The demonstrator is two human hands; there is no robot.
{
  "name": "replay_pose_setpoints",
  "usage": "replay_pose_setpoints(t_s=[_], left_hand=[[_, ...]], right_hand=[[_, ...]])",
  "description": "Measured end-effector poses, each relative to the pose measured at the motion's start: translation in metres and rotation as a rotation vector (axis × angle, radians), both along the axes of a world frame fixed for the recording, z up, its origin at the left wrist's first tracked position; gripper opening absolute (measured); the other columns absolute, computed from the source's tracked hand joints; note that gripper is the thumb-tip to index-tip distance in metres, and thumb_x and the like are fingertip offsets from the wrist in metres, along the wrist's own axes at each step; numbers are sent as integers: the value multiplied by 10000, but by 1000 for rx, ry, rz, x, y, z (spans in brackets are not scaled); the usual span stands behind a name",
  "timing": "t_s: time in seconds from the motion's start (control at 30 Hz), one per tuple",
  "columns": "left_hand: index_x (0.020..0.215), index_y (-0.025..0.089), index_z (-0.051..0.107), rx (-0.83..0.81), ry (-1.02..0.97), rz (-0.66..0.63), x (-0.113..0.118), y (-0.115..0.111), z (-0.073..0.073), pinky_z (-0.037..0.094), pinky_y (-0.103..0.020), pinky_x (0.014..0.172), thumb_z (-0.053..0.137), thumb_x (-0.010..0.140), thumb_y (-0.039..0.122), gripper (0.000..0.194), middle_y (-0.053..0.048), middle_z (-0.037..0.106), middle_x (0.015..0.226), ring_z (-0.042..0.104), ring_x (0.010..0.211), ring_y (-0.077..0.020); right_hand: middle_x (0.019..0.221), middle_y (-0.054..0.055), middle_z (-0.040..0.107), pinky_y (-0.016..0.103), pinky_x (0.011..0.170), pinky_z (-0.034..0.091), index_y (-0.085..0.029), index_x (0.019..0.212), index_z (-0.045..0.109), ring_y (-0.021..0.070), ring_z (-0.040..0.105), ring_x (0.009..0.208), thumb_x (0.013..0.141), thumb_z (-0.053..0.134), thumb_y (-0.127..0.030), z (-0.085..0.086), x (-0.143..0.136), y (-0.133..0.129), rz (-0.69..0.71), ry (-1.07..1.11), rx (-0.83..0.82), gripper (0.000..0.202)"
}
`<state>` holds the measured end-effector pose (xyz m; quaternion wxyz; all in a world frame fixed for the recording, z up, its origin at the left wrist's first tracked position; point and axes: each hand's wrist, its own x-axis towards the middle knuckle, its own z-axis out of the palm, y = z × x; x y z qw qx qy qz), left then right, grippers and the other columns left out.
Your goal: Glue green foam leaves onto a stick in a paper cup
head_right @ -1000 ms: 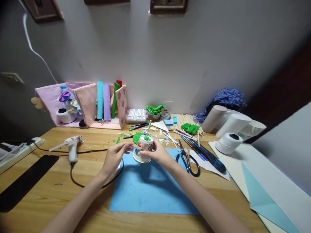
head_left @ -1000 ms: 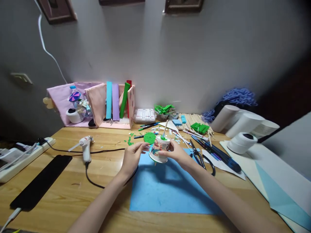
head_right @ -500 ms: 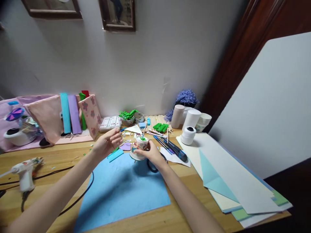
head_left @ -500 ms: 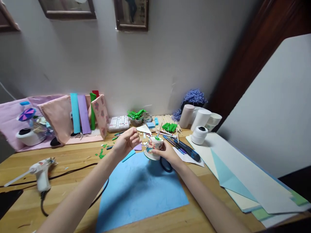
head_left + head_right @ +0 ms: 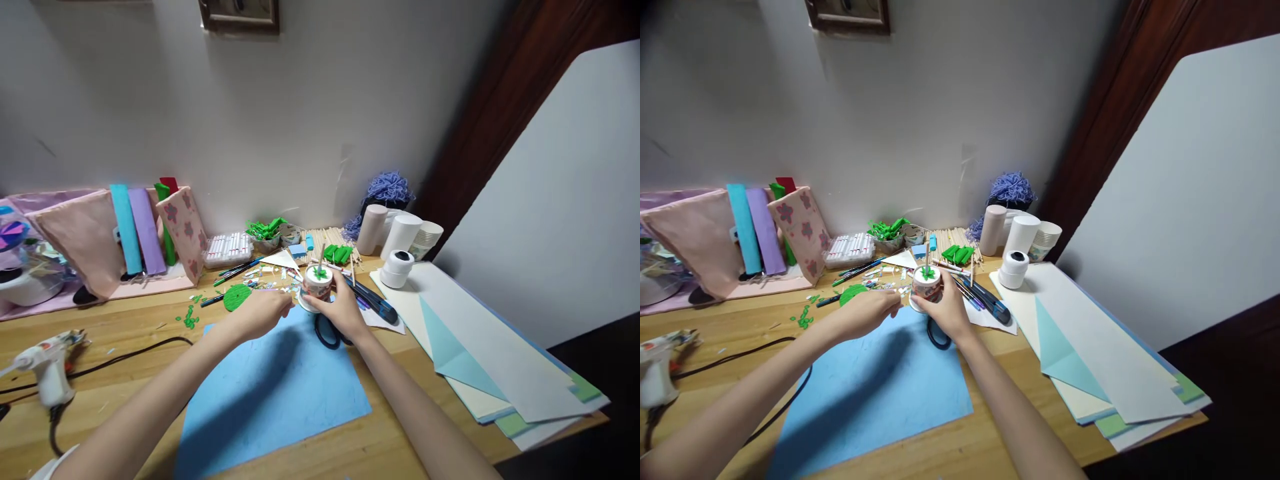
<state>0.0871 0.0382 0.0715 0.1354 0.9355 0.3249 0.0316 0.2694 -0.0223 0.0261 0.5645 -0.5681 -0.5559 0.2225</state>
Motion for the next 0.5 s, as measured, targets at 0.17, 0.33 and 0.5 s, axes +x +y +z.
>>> replay_pose_setpoints(t_s=[0.17,0.33,0.5], left_hand=[[699,194,525,-21,-138,140,-8,1,-8,263,-272,558,322,921,351,339,-30,561,644,473,585,-168],[637,192,461,-193,-494,294,-25,-2,-19,262,-254,558,371,897,446,375,7,482,605,406,579,-138],[658,196,400,-433,-800,386,-43,-4,-28,249,-223,463,320,886,524,407,62,314,517,290,459,-93]], right_hand=[[1093,90,638,357,885,448,-189,1081,521,248,592,1008,717,682,-458,5,11,2,19,100,-29,480],[1035,83,666,364,854,445,-171,1030,578,255,605,938,723,654,-511,0,25,7,33,91,-244,464],[955,98,692,337,765,486,-139,979,634,232,635,852,785,573,-549,-8,27,9,258,334,-469,458]])
